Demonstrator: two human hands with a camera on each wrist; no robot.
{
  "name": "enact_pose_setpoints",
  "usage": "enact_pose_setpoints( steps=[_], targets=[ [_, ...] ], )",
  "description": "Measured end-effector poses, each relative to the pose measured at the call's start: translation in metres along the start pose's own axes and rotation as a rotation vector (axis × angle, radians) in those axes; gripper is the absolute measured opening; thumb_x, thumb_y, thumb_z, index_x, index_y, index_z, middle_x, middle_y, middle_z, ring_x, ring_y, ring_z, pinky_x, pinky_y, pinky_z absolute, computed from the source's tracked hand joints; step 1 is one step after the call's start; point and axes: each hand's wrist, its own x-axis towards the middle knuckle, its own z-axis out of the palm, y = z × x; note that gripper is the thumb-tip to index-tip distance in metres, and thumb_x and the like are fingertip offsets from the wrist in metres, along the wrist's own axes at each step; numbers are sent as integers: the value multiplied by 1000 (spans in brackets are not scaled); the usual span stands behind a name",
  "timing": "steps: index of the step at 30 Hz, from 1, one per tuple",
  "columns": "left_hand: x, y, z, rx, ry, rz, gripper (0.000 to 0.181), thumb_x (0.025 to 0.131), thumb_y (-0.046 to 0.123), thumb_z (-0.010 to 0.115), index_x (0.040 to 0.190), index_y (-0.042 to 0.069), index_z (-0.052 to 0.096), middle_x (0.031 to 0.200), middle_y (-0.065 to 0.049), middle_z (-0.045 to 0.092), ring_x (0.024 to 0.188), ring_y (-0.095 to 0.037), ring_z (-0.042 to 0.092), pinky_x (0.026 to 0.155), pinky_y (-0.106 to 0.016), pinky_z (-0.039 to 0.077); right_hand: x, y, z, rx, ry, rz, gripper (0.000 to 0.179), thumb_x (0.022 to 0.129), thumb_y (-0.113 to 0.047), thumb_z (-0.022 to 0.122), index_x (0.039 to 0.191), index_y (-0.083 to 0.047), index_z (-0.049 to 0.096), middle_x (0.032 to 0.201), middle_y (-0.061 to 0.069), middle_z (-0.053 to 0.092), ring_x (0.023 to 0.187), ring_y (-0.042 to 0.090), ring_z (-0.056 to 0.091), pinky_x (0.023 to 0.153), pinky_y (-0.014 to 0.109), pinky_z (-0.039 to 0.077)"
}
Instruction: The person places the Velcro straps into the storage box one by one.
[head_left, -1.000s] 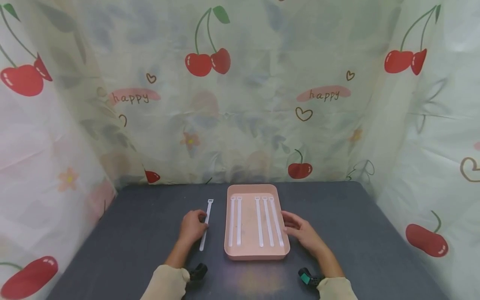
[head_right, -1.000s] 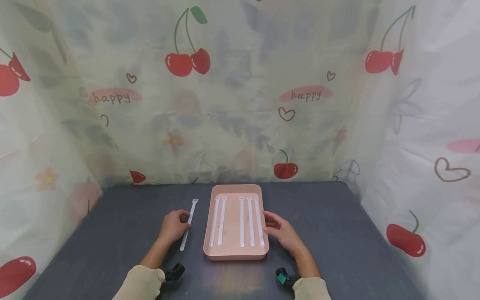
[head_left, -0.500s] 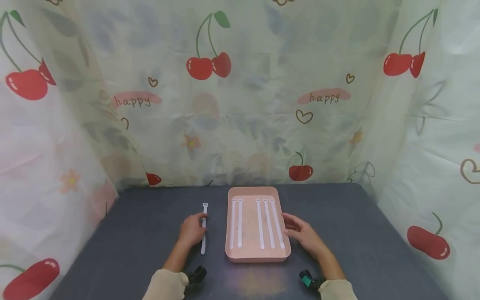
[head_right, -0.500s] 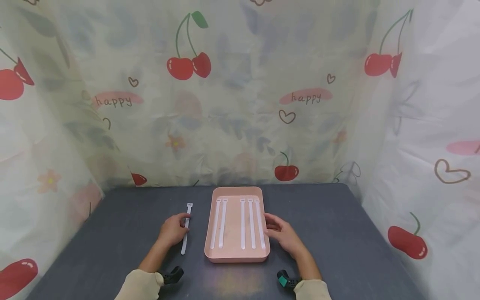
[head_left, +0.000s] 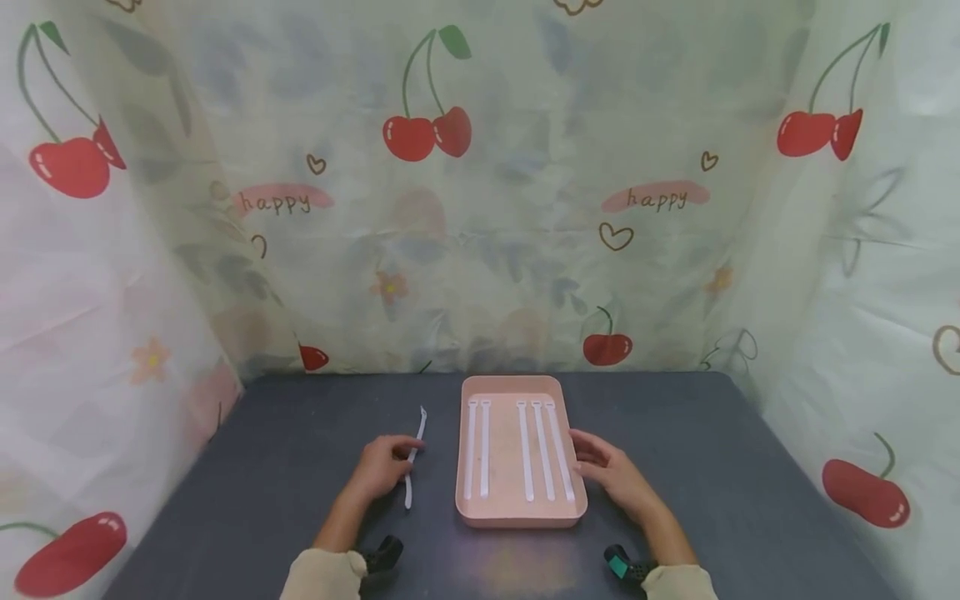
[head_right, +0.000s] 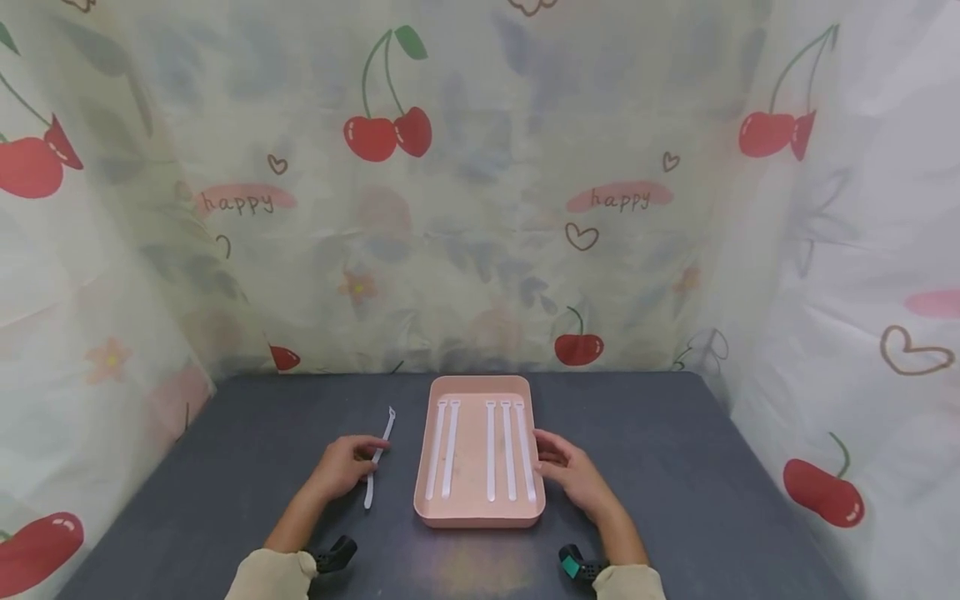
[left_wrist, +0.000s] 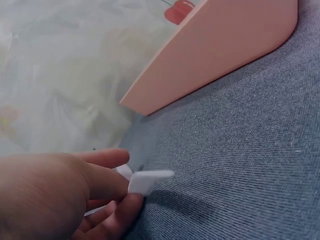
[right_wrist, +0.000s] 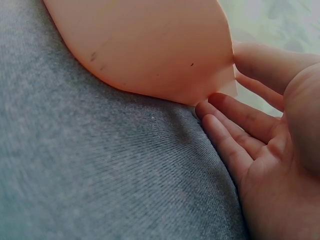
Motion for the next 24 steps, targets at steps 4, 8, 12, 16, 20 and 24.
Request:
enact_pose_setpoints(
  steps=[4,8,12,16,20,24],
  targets=[
    [1,-1,-1,-49,-16,6,29,80,-10,67,102,6,75,88,-7,66,61,-12,57,52,-28,50,0,0,-1,11,-4,0,59,90,-12,69,143,-2,45,138,20,51,122,34,53,99,37,46],
    [2,-3,0,-76,-29,-19,22,82,-8,67,98,4,75,84,-8,66,56,-12,57,51,-28,49,0,-1,-1,9,-6,4,59,90,-13,69,143,-3,45,138,20,51,121,33,53,100,41,44],
    [2,-4,2,-105,-21,-17,19,82,-6,67,97,4,75,82,-10,67,54,-13,57,50,-29,49,0,-1,-1,12,-5,-6,59,90,-13,69,144,-3,45,139,20,51,122,33,53,101,45,43],
    [3,-3,3,-109,17,10,20,81,-6,67,95,5,75,84,-8,69,58,-14,58,52,-30,49,1,-1,-2,7,-9,-12,60,90,-14,69,144,-4,45,138,19,51,121,33,53,101,41,44],
    [4,0,3,-77,68,48,20,79,-4,70,94,8,76,90,-4,70,72,-15,62,62,-31,51,1,1,-2,0,-4,-7,60,89,-15,70,143,-4,46,138,18,52,120,31,54,98,35,45],
    [5,4,3,-87,97,58,20,80,-2,71,97,9,76,92,-3,70,75,-14,62,65,-31,51,1,3,-3,-3,0,-3,60,89,-15,70,143,-5,46,137,18,52,119,31,55,99,38,45]
  ],
)
